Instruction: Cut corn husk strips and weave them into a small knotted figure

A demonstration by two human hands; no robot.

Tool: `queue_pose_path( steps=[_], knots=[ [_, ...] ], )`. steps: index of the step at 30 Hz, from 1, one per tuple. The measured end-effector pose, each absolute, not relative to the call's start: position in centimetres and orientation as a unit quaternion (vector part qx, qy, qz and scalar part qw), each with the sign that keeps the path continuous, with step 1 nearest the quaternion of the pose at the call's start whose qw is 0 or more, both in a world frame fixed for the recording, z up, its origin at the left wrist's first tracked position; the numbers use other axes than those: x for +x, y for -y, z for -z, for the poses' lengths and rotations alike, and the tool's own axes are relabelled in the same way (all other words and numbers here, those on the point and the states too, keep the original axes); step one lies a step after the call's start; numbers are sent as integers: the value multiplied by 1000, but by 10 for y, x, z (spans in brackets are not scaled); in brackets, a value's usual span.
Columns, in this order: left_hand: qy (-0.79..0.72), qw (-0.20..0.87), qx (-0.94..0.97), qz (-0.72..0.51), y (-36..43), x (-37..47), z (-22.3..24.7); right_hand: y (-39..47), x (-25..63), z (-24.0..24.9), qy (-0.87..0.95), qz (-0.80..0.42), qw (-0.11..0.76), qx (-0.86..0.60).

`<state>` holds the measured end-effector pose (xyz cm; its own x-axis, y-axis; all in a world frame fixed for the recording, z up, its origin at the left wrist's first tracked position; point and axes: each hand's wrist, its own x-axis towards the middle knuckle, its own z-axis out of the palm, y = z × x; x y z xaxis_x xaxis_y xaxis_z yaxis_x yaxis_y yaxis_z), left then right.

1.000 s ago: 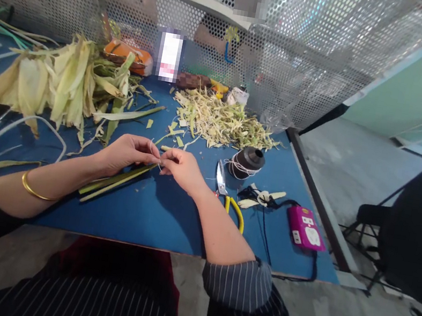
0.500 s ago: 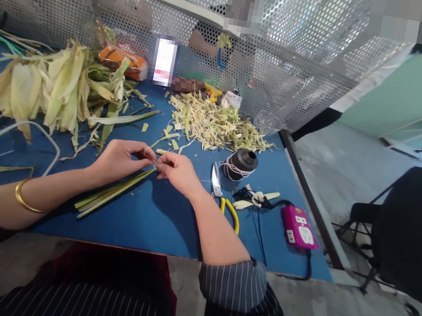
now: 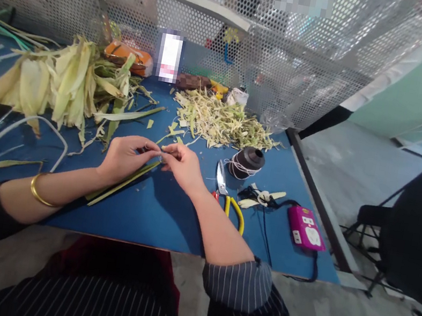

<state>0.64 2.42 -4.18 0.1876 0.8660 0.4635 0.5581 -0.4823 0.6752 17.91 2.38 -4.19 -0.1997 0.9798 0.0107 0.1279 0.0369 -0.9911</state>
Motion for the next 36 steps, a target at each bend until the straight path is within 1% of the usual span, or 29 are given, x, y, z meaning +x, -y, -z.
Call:
queue_pose_path(
  steps=[7,12,15,19,23,25,28,30,31,33,36],
  knots=[
    [-466,206,744,-432,-21,8,37,-22,179,43,561,-557,387,-474],
    [-462,225,737,-439,-20,8,35,-22,179,41,543,-545,419,-482],
    [-461,230,733,-444,-20,7,36,-23,179,41,561,-508,433,-490],
    [-469,251,726,-436,-24,6,39,-25,183,41,619,-424,445,-488],
    [-545,248,701,-387,-33,2,43,-24,188,32,669,-340,450,-484],
    [-577,245,696,-351,-37,0,45,-21,187,27,674,-363,442,-467],
    [-567,255,711,-328,-40,-1,46,-15,181,24,660,-492,399,-404],
    [-548,285,709,-340,-39,-1,46,-13,178,25,631,-571,376,-366],
    [-541,314,694,-356,-38,0,46,-13,177,26,617,-589,378,-361],
    [-522,397,639,-401,-37,2,45,-14,176,28,591,-591,403,-373],
    [-458,558,535,-439,-35,7,42,-17,177,29,578,-572,428,-395]
  ],
)
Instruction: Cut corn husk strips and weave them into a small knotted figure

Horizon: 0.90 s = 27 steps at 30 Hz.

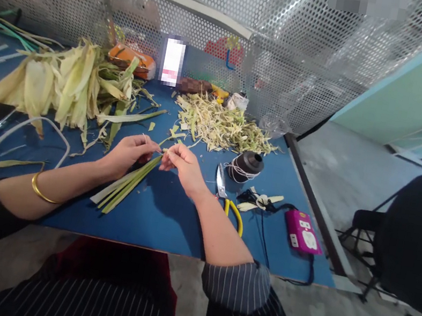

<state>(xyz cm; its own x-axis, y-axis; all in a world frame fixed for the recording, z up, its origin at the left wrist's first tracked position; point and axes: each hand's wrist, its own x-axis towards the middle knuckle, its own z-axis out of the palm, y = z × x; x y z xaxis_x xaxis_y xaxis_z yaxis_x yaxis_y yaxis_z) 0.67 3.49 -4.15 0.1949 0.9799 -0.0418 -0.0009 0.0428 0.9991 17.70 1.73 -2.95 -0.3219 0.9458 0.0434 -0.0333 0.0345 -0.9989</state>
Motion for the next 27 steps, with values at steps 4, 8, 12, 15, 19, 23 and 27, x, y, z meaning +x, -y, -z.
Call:
queue_pose_path(
  steps=[4,8,12,15,19,23,27],
  knots=[
    [-368,688,441,-445,-32,10,36,-19,177,32,588,-573,420,-387],
    [-355,673,479,-438,-31,9,35,-18,176,32,595,-566,426,-380],
    [-370,617,550,-425,-30,10,35,-14,173,29,638,-522,396,-405],
    [-385,607,554,-420,-30,11,35,-12,172,28,679,-476,370,-420],
    [-404,617,535,-412,-30,13,36,-10,172,30,700,-451,355,-426],
    [-418,616,527,-411,-30,13,37,-9,171,29,700,-443,355,-433],
    [-426,589,548,-414,-30,10,37,-10,168,30,664,-479,380,-430]
  ],
)
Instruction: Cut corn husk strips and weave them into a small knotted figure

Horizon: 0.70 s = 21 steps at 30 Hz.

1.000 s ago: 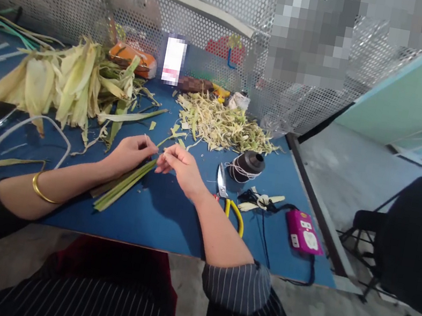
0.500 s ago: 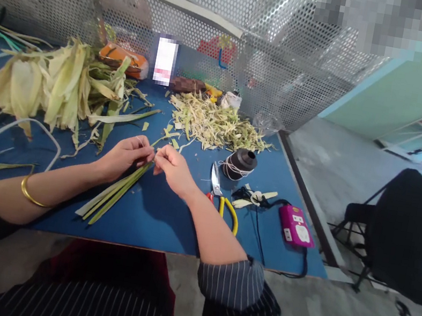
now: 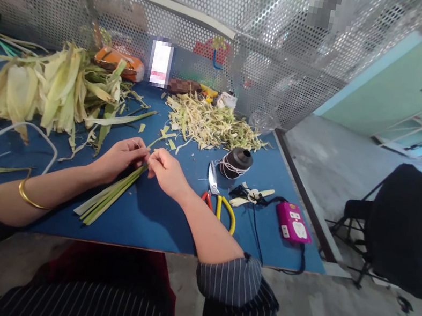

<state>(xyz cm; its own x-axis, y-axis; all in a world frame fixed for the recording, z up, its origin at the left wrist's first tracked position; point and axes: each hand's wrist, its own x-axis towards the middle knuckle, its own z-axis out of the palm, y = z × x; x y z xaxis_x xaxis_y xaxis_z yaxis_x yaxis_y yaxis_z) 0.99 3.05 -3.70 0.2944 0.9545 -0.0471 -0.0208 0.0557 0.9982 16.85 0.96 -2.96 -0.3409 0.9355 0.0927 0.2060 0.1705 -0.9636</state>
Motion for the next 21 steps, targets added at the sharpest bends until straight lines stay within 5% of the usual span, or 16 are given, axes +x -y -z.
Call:
queue_pose_path(
  steps=[9,21],
  knots=[
    [-438,326,705,-453,-29,7,32,-10,165,33,617,-550,390,-406],
    [-415,675,516,-324,-20,11,29,-13,173,31,519,-565,477,-429]
  ],
)
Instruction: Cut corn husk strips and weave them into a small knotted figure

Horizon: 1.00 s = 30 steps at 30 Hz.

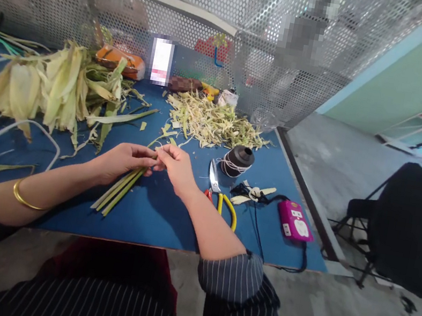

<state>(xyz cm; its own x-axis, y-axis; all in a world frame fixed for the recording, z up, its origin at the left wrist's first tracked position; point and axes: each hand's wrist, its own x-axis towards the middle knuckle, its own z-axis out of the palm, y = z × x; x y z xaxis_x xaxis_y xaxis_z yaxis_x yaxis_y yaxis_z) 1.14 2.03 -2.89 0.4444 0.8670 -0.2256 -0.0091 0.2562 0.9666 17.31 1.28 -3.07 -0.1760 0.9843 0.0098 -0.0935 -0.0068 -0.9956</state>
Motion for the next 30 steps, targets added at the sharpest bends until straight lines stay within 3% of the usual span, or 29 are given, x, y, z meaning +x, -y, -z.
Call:
queue_pose_path(
  steps=[12,18,22,25,27,30],
  knots=[
    [-485,622,512,-339,-22,6,19,-18,177,36,442,-575,545,-421],
    [-510,530,594,-326,-24,-1,16,-18,176,36,468,-559,530,-433],
    [-517,458,650,-318,-30,-8,18,-26,185,28,473,-477,517,-530],
    [-534,436,657,-306,-36,-14,20,-19,203,8,592,-268,441,-619],
    [-543,437,653,-297,-39,-17,20,-1,218,-9,702,-94,298,-641],
    [-550,450,639,-293,-44,-20,19,44,243,-22,723,21,66,-688]
  ],
)
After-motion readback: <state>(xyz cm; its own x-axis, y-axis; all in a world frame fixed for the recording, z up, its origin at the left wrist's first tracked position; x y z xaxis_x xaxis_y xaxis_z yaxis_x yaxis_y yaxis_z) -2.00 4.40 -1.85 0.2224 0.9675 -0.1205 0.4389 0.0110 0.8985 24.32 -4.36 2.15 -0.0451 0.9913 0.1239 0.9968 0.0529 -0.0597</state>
